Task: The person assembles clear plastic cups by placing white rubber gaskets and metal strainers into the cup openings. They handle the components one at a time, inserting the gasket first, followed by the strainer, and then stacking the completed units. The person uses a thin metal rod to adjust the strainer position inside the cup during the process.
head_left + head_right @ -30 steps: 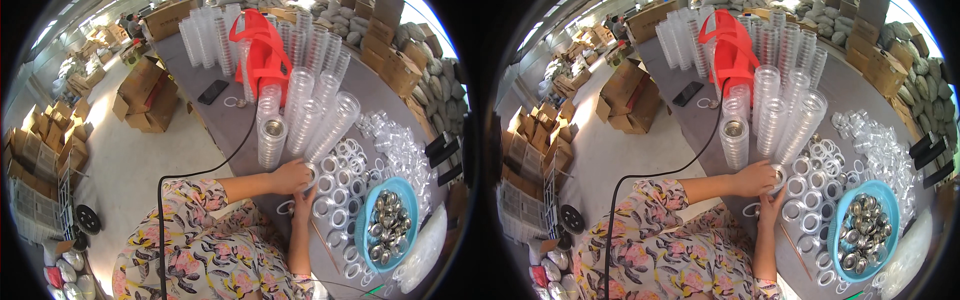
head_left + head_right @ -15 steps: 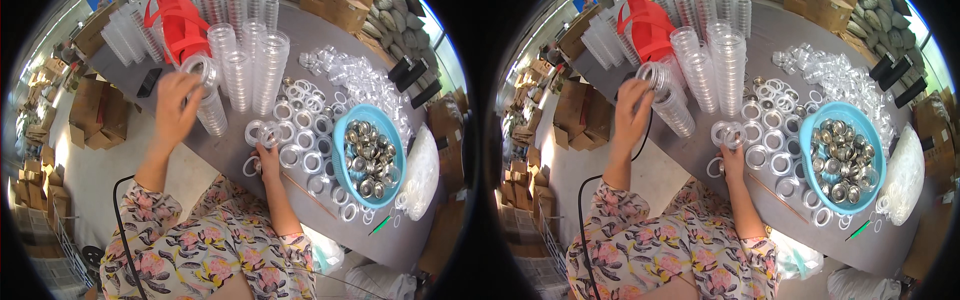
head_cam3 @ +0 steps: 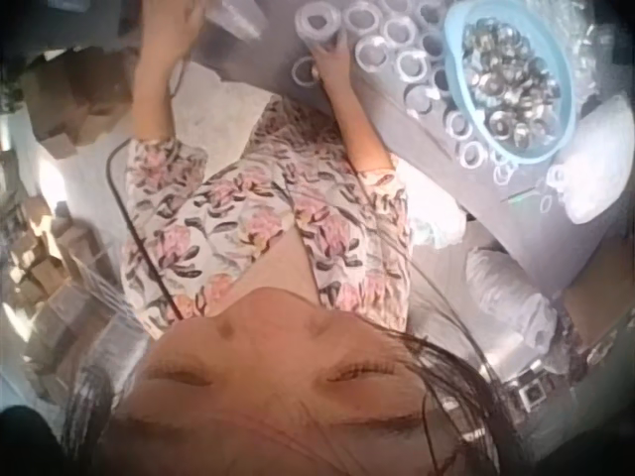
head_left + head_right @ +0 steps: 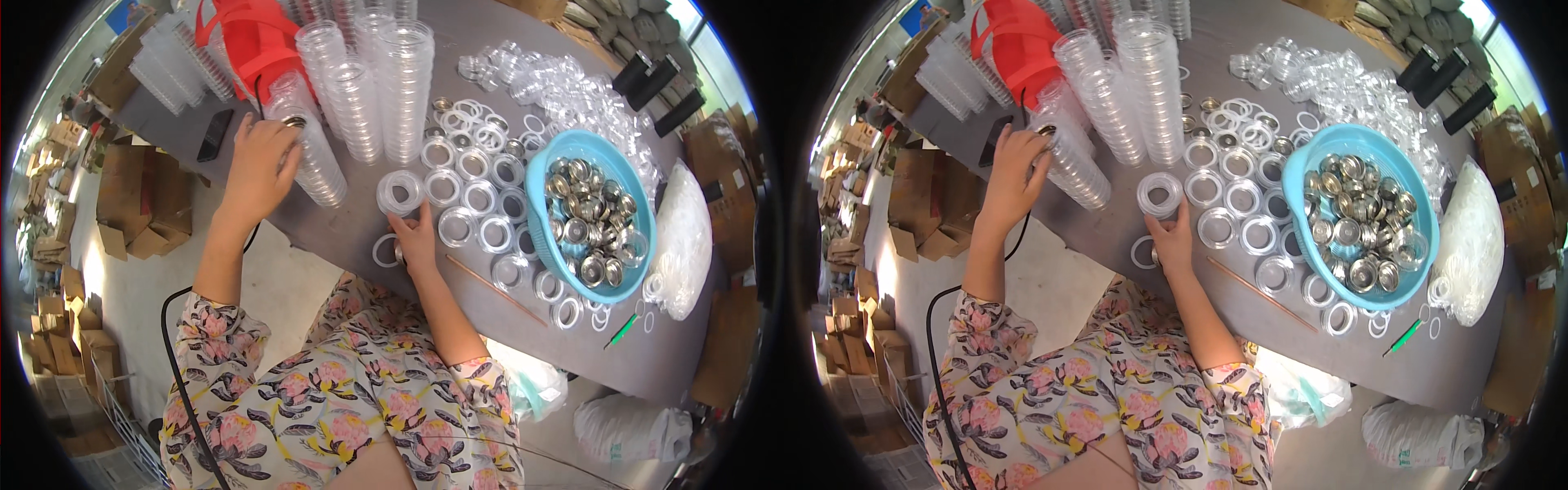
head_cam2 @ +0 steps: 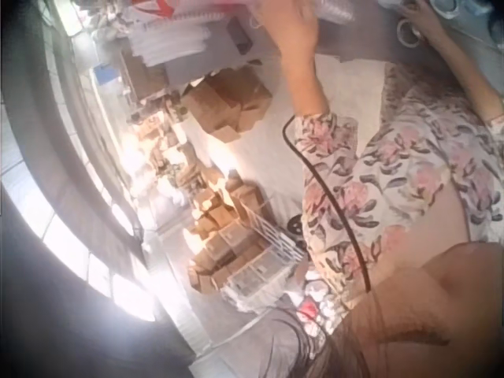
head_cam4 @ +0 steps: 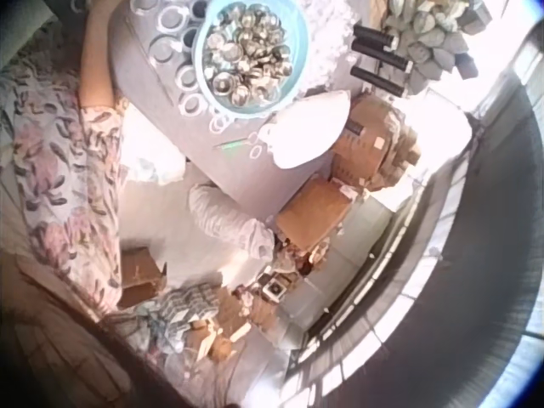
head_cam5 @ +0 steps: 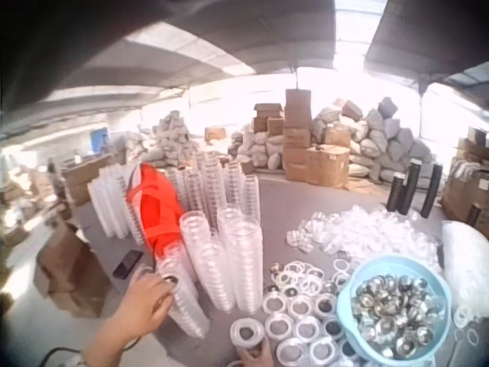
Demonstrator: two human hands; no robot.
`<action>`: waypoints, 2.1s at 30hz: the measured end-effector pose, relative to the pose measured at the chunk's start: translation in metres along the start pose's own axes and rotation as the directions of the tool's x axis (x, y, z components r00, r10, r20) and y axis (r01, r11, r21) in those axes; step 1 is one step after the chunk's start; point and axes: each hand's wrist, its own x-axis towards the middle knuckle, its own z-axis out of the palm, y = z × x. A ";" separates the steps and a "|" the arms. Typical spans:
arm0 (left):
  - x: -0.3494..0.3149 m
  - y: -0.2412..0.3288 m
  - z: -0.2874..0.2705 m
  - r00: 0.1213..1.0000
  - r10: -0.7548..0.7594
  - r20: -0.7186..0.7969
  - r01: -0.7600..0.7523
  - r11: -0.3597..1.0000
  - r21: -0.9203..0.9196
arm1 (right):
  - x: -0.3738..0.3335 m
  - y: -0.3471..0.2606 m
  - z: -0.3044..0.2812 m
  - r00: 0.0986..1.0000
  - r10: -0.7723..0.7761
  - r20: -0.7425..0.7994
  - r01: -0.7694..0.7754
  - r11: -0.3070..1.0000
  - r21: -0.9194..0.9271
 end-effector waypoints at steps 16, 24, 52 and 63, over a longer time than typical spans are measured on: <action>-0.038 0.047 0.132 0.971 0.145 0.188 -0.050 0.899 -0.434 | -0.001 0.010 -0.014 0.997 -0.034 0.069 0.019 0.977 0.212; -0.043 0.079 0.101 0.997 0.021 0.068 0.018 0.849 -0.528 | -0.009 -0.004 -0.021 0.985 0.134 0.107 -0.170 0.845 0.506; -0.052 0.102 0.099 0.953 0.278 0.120 -0.149 0.777 -0.612 | -0.058 -0.002 -0.038 0.957 0.144 0.252 -0.291 0.470 0.834; -0.034 0.067 0.124 0.979 0.100 0.178 -0.063 0.977 -0.202 | -0.057 0.003 -0.035 0.964 0.137 0.229 -0.250 0.761 0.599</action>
